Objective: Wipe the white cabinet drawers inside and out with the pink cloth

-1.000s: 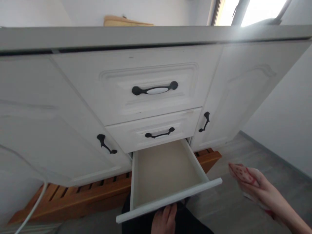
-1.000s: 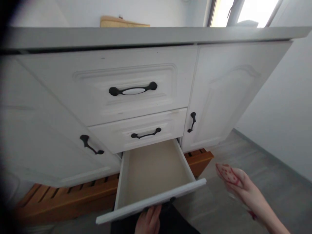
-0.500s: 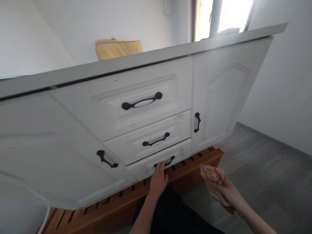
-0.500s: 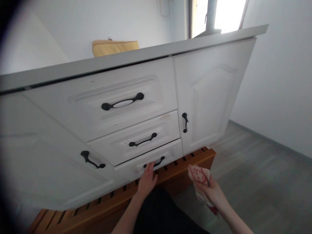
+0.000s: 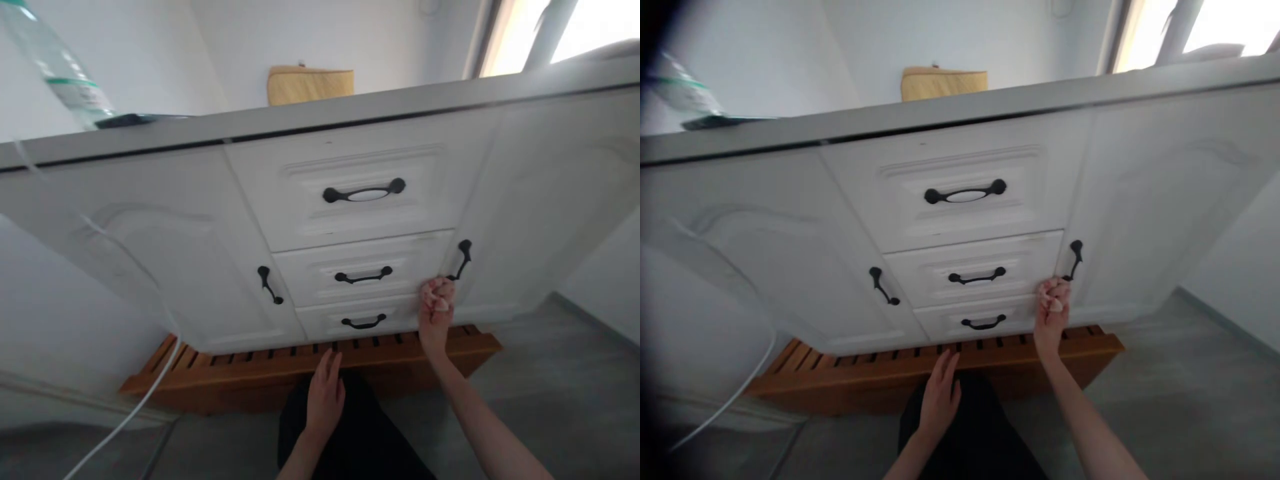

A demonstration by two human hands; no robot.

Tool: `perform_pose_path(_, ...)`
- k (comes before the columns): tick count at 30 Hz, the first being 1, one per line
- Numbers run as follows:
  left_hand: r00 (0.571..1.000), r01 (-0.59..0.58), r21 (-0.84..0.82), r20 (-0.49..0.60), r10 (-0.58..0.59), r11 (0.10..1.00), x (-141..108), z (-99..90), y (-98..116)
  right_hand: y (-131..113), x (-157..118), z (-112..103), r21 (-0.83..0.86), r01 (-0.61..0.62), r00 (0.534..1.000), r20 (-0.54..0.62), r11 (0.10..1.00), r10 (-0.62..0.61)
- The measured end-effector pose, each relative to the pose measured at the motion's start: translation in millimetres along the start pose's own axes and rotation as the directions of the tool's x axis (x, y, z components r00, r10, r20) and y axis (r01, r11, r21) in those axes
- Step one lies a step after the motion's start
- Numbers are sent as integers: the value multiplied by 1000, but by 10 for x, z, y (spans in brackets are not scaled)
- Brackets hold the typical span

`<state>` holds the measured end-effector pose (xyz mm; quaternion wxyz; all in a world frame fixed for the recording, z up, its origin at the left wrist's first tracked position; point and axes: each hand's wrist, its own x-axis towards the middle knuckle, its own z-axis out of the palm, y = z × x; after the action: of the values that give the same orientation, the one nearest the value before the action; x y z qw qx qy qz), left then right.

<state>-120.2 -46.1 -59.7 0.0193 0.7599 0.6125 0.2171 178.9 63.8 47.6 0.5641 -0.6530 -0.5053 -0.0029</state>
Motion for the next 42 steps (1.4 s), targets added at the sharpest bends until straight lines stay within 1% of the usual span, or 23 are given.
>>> perform_pose_path(1,991,122,47,-62,-119,991,-208,70,-120,14,-16,144,-27,9,1000,-28,1000,-10)
perform_pose_path(3,942,319,121,-149,-301,940,-559,212,-319,12,-144,400,-49,6,995,-99,999,-11)
perform_pose_path(5,904,421,178,-160,-396,889,-771,323,-437,-26,-367,594,-83,79,993,-81,993,-86)
perform_pose_path(7,885,466,229,-110,-453,855,-829,383,-476,-95,-626,728,-94,190,982,8,977,-190)
perform_pose_path(9,877,469,270,-31,-479,841,-780,401,-466,-204,-863,832,-86,304,950,98,949,-296)
perform_pose_path(12,879,438,291,59,-473,850,-657,393,-424,-486,-1102,1007,-61,472,867,211,880,-451)
perform_pose_path(14,881,428,289,78,-467,856,-606,381,-407,-761,-1184,1156,-21,571,789,289,820,-542)
perform_pose_path(17,880,422,302,90,-466,855,-579,347,-408,-1218,-1225,1408,74,677,645,420,732,-639)
perform_pose_path(19,880,413,323,102,-465,852,-570,312,-418,-1453,-1198,1558,149,724,522,521,674,-675)
perform_pose_path(20,882,404,333,105,-459,852,-566,293,-423,-1525,-1165,1612,198,744,441,572,638,-692)
perform_pose_path(22,890,384,347,107,-443,856,-562,260,-430,-1561,-1058,1651,313,768,248,660,559,-709)
perform_pose_path(23,893,377,350,106,-437,857,-561,246,-432,-1527,-984,1628,357,767,165,693,533,-702)
perform_pose_path(24,894,375,352,106,-435,857,-563,233,-433,-1464,-900,1577,380,764,108,721,521,-684)
perform_pose_path(25,893,376,352,107,-436,857,-565,222,-433,-1376,-807,1499,380,759,83,749,528,-657)
perform_pose_path(26,892,379,352,109,-439,856,-568,211,-431,-1268,-709,1398,360,755,83,776,548,-625)
perform_pose_path(27,890,380,350,112,-441,856,-572,201,-430,-1147,-608,1280,332,751,97,799,571,-593)
perform_pose_path(30,892,378,338,119,-437,862,-583,184,-424,-730,-305,873,246,742,166,833,623,-527)
perform_pose_path(32,892,377,329,121,-435,866,-588,189,-421,-428,-119,598,174,732,248,833,659,-495)
perform_pose_path(35,891,380,332,120,-438,863,-590,207,-415,34,101,231,24,712,410,797,702,-443)
perform_pose_path(37,894,374,339,116,-433,863,-582,210,-405,316,186,43,-81,711,502,754,698,-424)
perform_pose_path(39,897,366,354,114,-428,861,-566,202,-388,545,200,-79,-165,706,572,706,688,-417)
perform_pose_path(41,899,353,374,117,-421,858,-550,192,-366,712,131,-132,-216,687,618,676,694,-401)
perform_pose_path(42,901,347,383,119,-418,856,-544,190,-356,778,66,-139,-227,671,631,675,706,-383)
